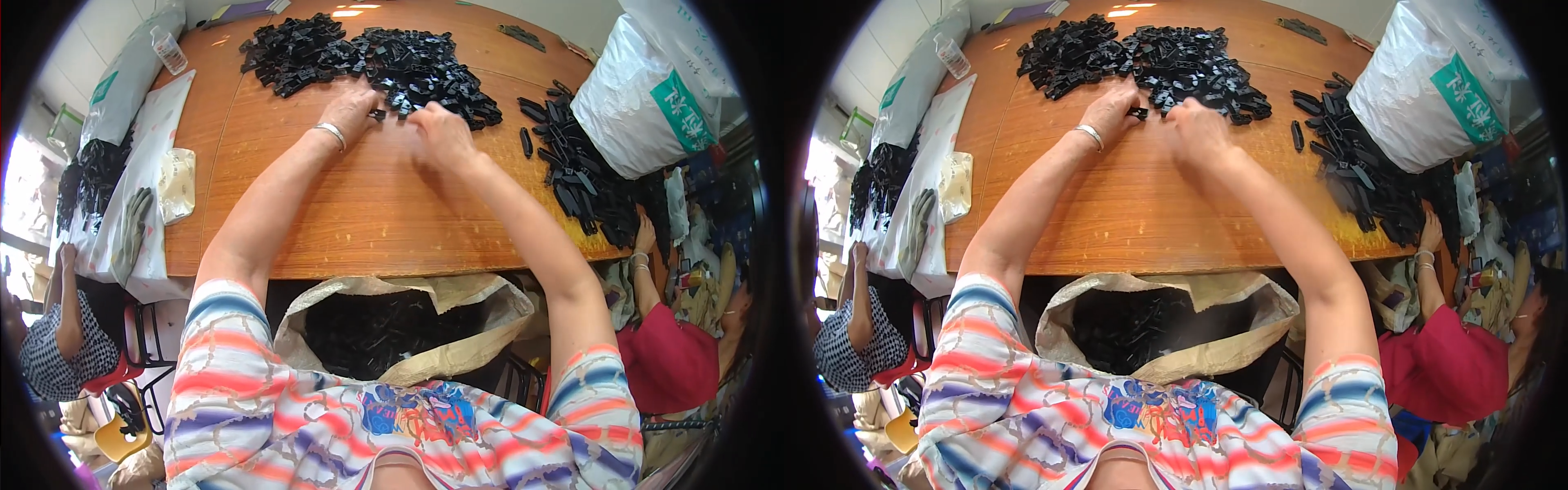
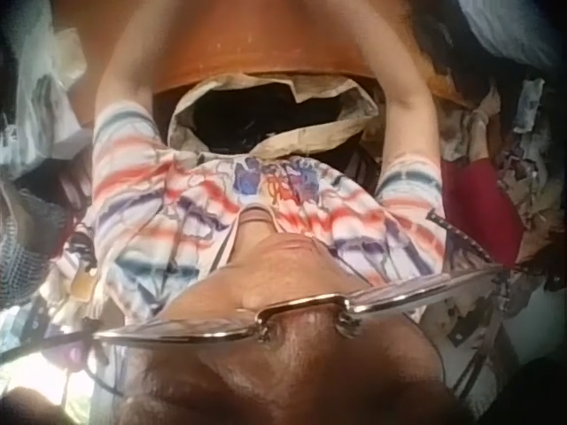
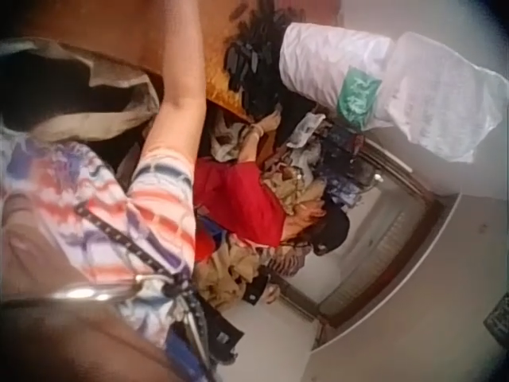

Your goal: Assembling small black plastic components by snapping two pieces together.

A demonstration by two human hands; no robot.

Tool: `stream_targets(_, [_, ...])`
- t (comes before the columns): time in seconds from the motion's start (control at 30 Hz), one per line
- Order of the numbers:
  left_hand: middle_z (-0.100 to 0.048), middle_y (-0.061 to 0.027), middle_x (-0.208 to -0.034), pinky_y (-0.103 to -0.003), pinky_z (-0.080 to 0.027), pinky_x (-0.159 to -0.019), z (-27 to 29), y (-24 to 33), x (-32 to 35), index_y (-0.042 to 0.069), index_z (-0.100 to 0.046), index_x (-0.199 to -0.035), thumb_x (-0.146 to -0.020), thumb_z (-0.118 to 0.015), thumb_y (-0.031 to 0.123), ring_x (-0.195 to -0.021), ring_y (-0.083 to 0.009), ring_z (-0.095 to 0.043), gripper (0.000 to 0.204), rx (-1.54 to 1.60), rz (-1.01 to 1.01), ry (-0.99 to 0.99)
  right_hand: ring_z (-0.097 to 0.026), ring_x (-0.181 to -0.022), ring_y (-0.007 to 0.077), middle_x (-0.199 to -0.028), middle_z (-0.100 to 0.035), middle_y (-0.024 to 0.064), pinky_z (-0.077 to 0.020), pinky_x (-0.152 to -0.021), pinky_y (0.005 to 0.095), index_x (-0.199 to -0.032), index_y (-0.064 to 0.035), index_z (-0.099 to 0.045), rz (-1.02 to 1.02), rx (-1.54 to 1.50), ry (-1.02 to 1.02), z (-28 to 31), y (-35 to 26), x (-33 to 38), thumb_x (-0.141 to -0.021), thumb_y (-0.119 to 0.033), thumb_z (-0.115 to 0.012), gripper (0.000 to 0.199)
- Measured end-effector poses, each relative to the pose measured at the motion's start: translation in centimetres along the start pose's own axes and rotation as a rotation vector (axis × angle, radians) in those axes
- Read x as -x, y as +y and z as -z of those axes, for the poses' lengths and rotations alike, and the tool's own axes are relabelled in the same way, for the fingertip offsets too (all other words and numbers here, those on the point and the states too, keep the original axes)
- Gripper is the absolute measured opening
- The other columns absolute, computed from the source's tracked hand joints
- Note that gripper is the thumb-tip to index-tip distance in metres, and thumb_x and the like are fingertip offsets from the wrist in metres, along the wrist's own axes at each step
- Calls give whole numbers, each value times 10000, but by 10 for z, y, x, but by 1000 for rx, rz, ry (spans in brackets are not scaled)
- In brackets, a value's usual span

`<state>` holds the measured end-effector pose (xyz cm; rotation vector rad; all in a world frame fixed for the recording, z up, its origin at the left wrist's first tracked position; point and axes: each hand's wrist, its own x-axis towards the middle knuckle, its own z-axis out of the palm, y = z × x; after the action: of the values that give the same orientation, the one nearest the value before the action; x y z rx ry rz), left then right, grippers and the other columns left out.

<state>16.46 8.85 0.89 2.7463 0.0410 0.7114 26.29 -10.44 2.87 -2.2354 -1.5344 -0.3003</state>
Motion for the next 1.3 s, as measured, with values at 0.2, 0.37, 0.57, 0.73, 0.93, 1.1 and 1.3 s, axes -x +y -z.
stream_targets(0.2, [-616,-147,-899,-397,-487,-781,9,27,39,33,-593,-896,-724,-724,67,-874,-332,-592,219,189,91,-47,-662,-883,340,-1049,-563,166,-556,-747,411,-961,-64,-639,63,254,-116,-20,14,-43,-865,-60,-514,157])
stream_targets(0.37, [-583,-116,-906,-373,-483,-788,12,45,81,38,-611,-928,-735,-729,74,-886,-305,-573,229,218,98,12,-661,-890,349,-1051,-582,177,-552,-756,412,-945,-38,-617,71,256,-176,-13,1,-42,-827,-66,-582,126])
stream_targets(0.57, [-585,-104,-907,-389,-479,-821,17,47,95,63,-641,-934,-742,-728,123,-919,-303,-557,219,242,240,23,-645,-856,354,-858,-655,196,-497,-728,434,-820,-17,-582,-114,-143,-321,-7,-19,-7,-666,-214,-824,348])
stream_targets(0.73, [-602,-94,-891,-384,-483,-823,9,44,90,81,-669,-945,-745,-724,123,-923,-286,-569,212,300,292,-14,-653,-817,336,-840,-662,197,-510,-707,419,-849,6,-600,-366,-541,-212,-12,-16,15,-695,-157,-804,303])
stream_targets(0.93, [-619,-85,-905,-388,-484,-835,7,43,91,86,-675,-950,-740,-732,132,-933,-282,-578,222,310,315,-21,-626,-847,334,-897,-638,168,-505,-749,403,-886,-3,-611,-38,-467,-24,-16,-41,22,-735,-46,-720,191])
stream_targets(1.1, [-658,-89,-894,-387,-478,-865,6,42,91,86,-678,-947,-737,-736,143,-981,-284,-577,226,289,325,-18,-617,-890,327,-914,-626,146,-496,-780,408,-878,-25,-626,-53,-415,-76,-17,-55,20,-726,-32,-715,176])
stream_targets(1.3, [-691,-116,-886,-359,-500,-834,6,39,87,61,-695,-944,-761,-720,184,-928,-260,-622,222,362,354,-50,-625,-889,317,-924,-631,135,-505,-768,407,-891,-38,-654,-45,-378,-134,-17,-49,18,-709,-45,-746,203])
